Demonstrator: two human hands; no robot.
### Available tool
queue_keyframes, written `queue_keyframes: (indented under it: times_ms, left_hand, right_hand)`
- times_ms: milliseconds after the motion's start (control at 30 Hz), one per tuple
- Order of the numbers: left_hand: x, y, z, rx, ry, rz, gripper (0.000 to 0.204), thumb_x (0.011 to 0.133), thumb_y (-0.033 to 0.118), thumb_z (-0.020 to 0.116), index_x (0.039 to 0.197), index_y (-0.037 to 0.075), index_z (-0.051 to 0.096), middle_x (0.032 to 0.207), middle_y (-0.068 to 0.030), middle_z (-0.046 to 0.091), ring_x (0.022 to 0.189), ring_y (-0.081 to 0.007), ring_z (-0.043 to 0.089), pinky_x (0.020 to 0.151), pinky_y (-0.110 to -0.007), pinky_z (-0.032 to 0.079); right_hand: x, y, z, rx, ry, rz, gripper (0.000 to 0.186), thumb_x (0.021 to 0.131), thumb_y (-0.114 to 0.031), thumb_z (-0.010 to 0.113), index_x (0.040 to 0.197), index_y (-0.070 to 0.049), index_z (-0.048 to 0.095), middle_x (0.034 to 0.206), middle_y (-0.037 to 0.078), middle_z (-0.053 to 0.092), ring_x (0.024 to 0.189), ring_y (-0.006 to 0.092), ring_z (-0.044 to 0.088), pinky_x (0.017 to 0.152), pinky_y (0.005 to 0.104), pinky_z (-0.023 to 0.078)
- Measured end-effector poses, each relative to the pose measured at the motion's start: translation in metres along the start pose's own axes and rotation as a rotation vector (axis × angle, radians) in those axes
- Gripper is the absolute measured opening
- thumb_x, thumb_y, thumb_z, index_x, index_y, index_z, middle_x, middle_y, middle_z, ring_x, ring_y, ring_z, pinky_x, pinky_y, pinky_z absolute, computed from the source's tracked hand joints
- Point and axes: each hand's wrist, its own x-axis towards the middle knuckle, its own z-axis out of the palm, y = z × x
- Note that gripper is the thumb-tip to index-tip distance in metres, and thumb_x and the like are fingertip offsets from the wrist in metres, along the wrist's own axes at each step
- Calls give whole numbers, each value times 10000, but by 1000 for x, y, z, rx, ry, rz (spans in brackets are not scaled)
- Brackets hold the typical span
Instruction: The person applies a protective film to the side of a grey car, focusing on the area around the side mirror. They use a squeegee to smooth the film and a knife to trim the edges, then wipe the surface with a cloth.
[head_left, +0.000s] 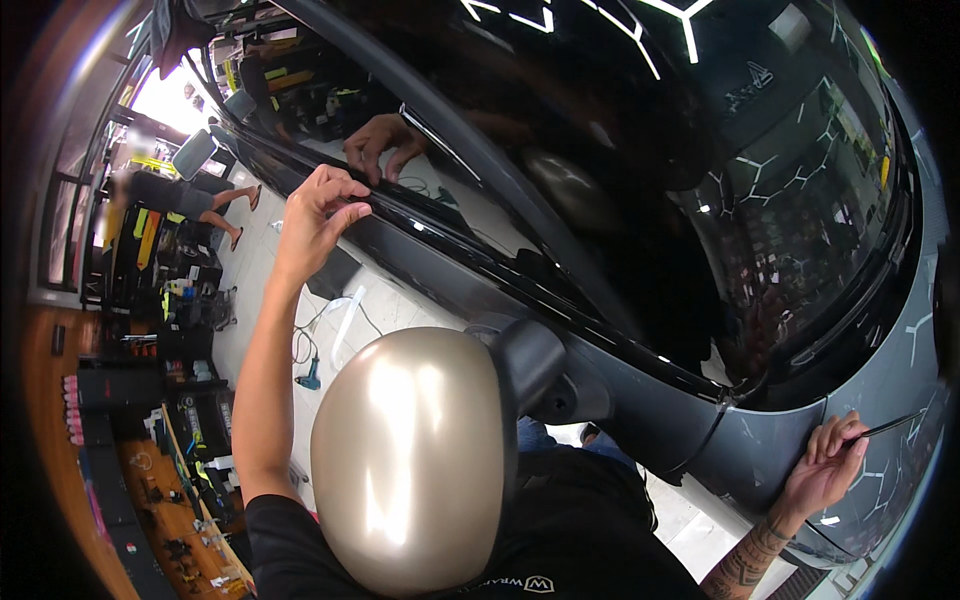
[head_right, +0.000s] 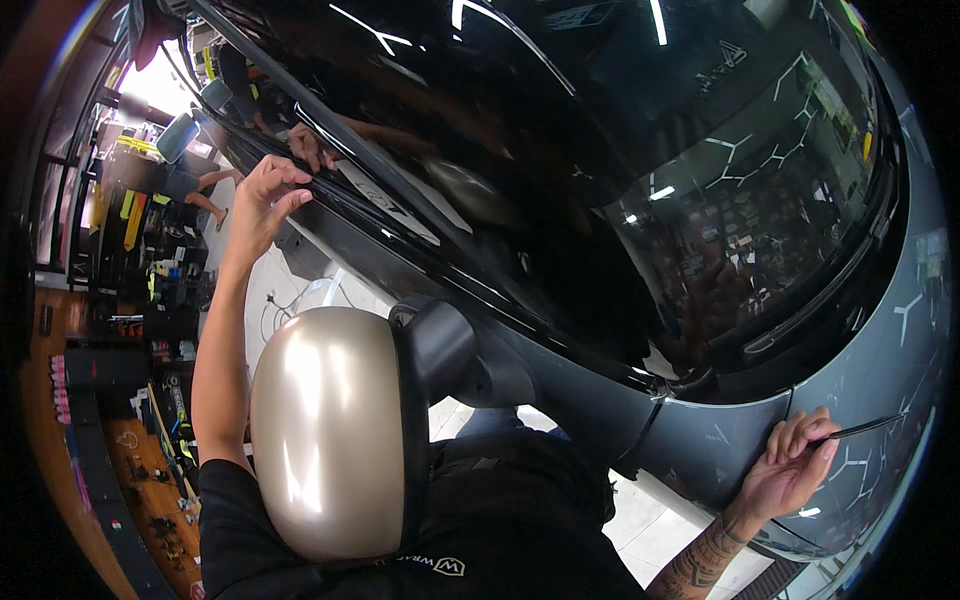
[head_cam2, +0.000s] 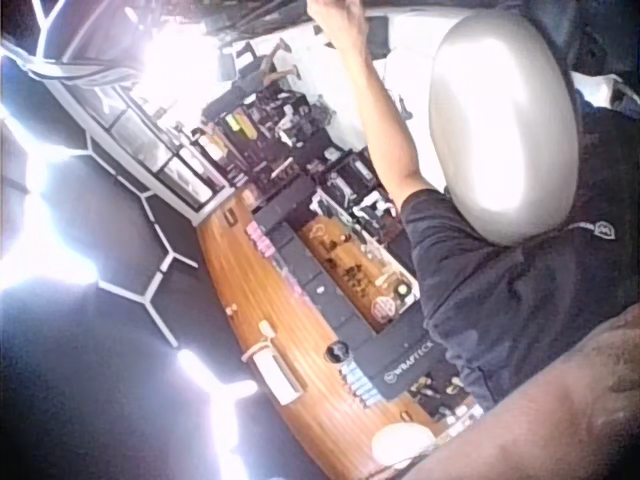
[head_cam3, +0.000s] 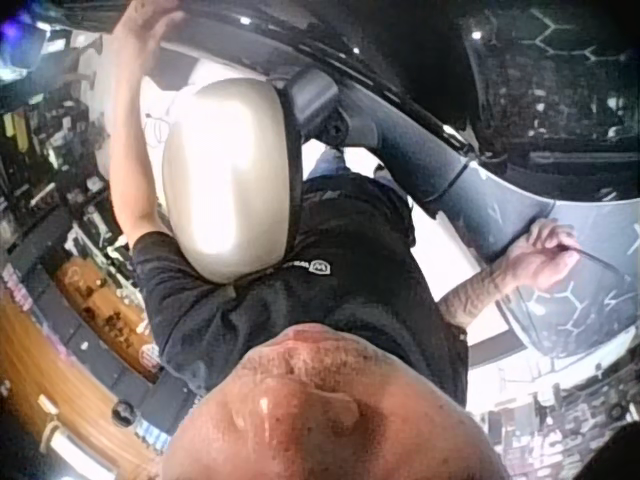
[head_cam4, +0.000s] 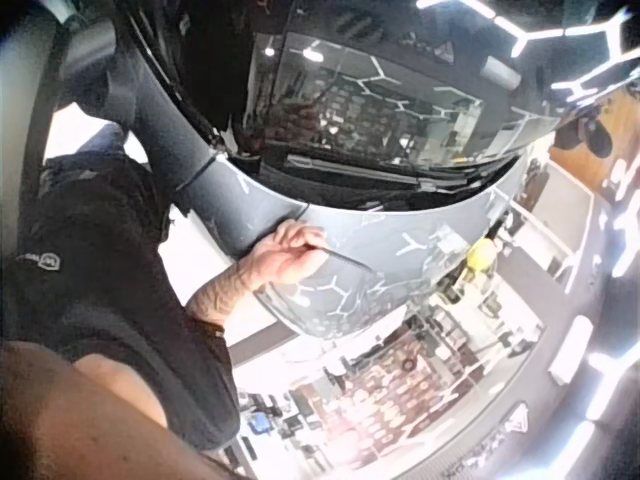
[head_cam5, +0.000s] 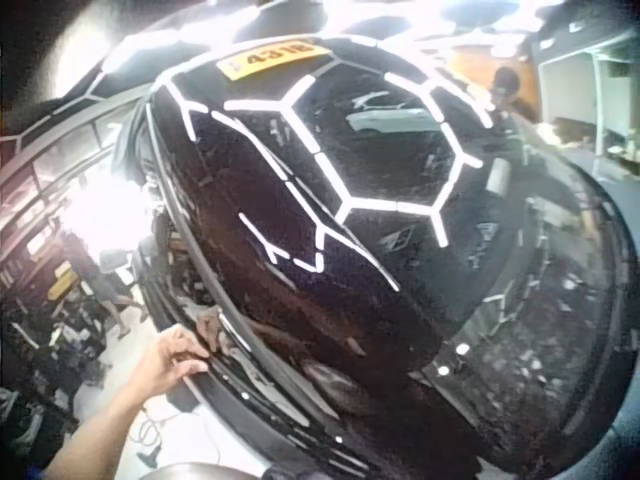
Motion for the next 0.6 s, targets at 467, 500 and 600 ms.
queue_keyframes:
  times_ms: [467,500,600]
  left_hand:
    - [10,6,-7,56,-59,30,135,773,-27,690,905,-27,664,835,-112,599,727,-226,617,663,-322,482]
    - [10,7,-6,84,-62,61,128,774,-26,686,900,-29,661,832,-119,596,732,-248,615,667,-333,484]
    - [11,14,-9,165,-96,158,115,776,-23,676,888,-33,653,826,-133,589,749,-303,607,678,-362,487]
  right_hand:
    - [1,-1,4,2,-21,-13,269,1033,-242,369,895,-31,462,735,8,327,561,53,292,452,177,262]
    - [1,-1,5,1,-22,-14,268,1033,-241,368,895,-30,462,736,8,326,562,53,291,453,178,261]
    - [1,-1,7,3,-16,-13,264,1033,-235,367,898,-27,461,740,9,326,564,55,290,456,180,259]
